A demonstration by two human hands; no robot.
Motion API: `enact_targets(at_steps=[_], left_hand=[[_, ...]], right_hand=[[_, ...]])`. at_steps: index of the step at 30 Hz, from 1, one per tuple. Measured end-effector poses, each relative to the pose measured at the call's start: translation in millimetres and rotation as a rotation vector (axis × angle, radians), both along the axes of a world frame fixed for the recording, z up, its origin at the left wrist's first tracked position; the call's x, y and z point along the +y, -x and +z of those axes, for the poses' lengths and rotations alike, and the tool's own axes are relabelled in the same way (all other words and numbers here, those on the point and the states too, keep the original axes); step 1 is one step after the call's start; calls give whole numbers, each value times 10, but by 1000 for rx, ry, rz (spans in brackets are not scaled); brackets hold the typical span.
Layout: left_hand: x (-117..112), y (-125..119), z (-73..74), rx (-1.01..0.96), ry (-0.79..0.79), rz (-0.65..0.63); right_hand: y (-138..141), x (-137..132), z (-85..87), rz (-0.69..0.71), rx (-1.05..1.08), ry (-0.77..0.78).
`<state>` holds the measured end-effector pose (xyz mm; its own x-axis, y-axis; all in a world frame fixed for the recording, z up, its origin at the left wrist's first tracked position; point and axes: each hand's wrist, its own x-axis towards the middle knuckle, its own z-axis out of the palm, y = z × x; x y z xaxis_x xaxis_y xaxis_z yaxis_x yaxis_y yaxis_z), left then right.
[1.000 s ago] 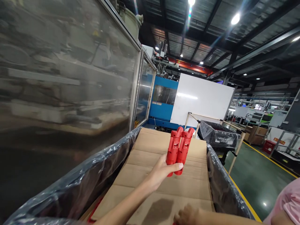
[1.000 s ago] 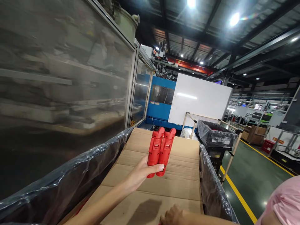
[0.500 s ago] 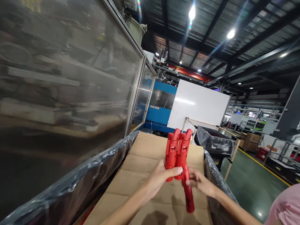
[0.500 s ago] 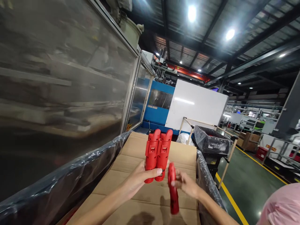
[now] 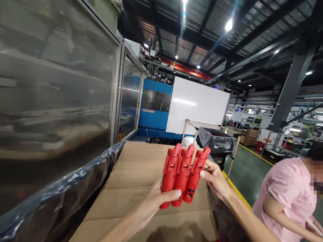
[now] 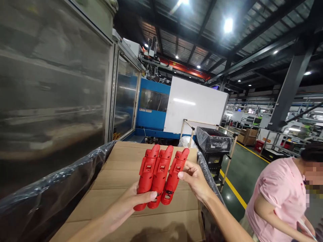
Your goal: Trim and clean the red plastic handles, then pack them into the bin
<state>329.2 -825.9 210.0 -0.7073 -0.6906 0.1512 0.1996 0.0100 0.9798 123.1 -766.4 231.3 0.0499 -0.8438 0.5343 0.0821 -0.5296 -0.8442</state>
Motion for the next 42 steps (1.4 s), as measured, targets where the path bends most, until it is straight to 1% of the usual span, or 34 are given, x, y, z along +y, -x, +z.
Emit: enact_targets(at_steps=[5, 9, 11, 15, 19, 25, 32, 36, 40, 42], left_hand=[[-7, 2, -19, -12, 18, -25], [-36, 16, -57, -13, 9, -36], [-44, 22, -70, -2, 19, -42], [-20, 23, -51, 7, 12, -37], [21, 18, -16, -49, -31, -13], [28, 29, -28, -14, -49, 7], [-28, 14, -59, -9, -52, -40], [-49, 4, -80, 16, -80, -95], [-39, 2, -66, 21, -122, -94], [-33, 3, -49, 12, -115, -96]], right_hand=[[5, 28, 9, 23, -19, 10], [10, -18, -12, 87, -105, -39], [20, -48, -36, 94, -134, -66], [36, -87, -76, 86, -153, -97], [40, -112, -99, 89, -163, -112], [47, -120, -108, 76, -149, -115], [-2, -30, -53, 62, -126, -65], [-48, 15, -36, 14, -103, -47], [-64, 16, -55, -6, -106, -61], [-62, -1, -78, 0, -125, -71]])
